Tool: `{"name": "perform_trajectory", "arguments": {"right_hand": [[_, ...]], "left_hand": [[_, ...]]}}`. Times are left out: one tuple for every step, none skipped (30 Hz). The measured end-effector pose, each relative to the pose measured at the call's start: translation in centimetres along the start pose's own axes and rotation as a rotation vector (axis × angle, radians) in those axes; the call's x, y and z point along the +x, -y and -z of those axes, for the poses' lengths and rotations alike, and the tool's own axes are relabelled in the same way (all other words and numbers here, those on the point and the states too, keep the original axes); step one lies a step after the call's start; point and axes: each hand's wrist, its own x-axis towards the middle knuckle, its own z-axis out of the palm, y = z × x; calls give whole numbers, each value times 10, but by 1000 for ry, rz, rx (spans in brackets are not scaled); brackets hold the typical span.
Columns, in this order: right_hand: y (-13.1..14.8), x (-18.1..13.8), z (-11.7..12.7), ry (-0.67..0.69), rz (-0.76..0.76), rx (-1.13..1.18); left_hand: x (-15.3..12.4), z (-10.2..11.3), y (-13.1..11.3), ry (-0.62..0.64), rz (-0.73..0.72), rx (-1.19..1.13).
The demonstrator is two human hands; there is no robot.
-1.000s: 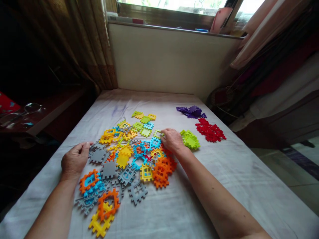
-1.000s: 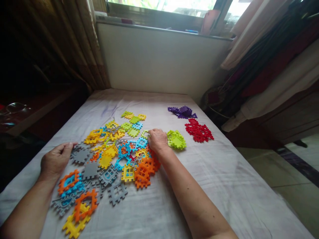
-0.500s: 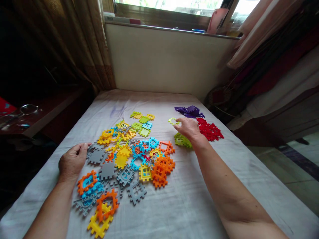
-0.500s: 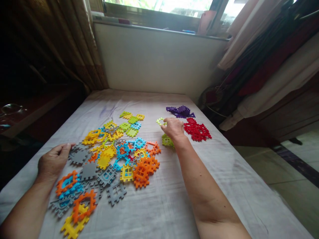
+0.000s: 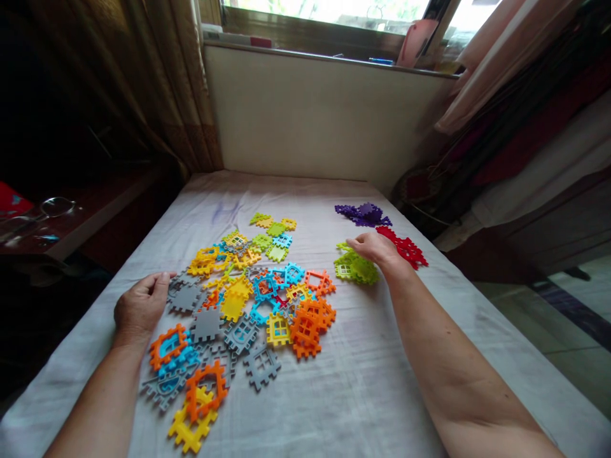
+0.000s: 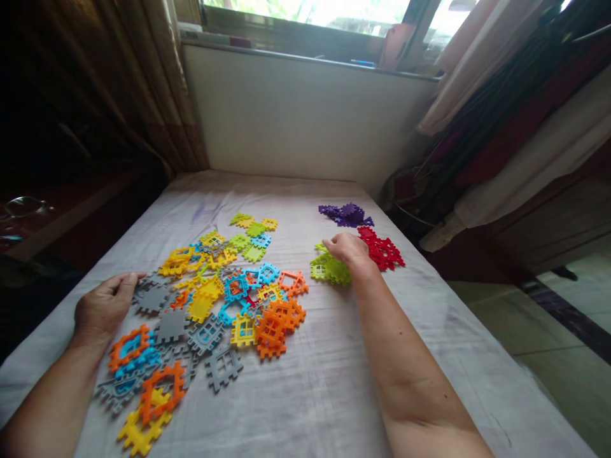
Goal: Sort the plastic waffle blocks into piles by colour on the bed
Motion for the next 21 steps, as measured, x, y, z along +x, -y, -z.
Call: {"name": "perform_trajectory", "arguments": {"right_hand": [[2,-1,3,3,-9,-13],[4,-2,5,5,-14,-25],[7,-3,7,-3,-14,-36],[11,-4,7,-19,-6,-41],[16,-6,7,-46,14,-41],[22,-7,4,-80,49,-31],[30,-10,1,-113,103,-14],[39,-13,-4,-138,176,11],[49,-16,-10,-149,264,37],[60,-21,-16,-150,360,63],[72,-26,-22,-143,452,82],[83,-31,-28,-132,531,93],[94,-36,-33,-129,595,95],[104,-40,-37,-129,644,91],[113,-44,-40,-134,676,83],[120,-47,-42,-137,695,75],[126,-49,-43,-135,704,68],[130,-50,-43,-131,703,63],[133,-50,-43,-122,697,58],[134,-50,-43,-113,689,53],[135,-49,-42,-106,683,47]], "left_hand": [[0,0,0,-3,1,-2],[0,-1,1,-8,2,-4],[0,-2,2,-11,0,-8],[0,-2,3,-10,-4,-12],[0,-2,3,-9,-10,-15],[0,-3,4,-7,-15,-15],[0,-3,4,-6,-15,-14],[0,-3,5,-4,-13,-12],[0,-3,5,0,-13,-11],[0,-3,5,1,-14,-11],[0,-3,5,-2,-17,-13],[0,-3,5,-7,-22,-17],[0,-3,6,-13,-27,-20],[1,-4,6,-22,-32,-24],[1,-4,6,-29,-35,-28],[2,-5,7,-35,-36,-33],[2,-5,7,-37,-37,-37],[2,-6,7,-38,-35,-39],[2,-6,8,-39,-32,-39],[2,-7,8,-38,-28,-39],[2,-7,8,-37,-25,-39]]}}
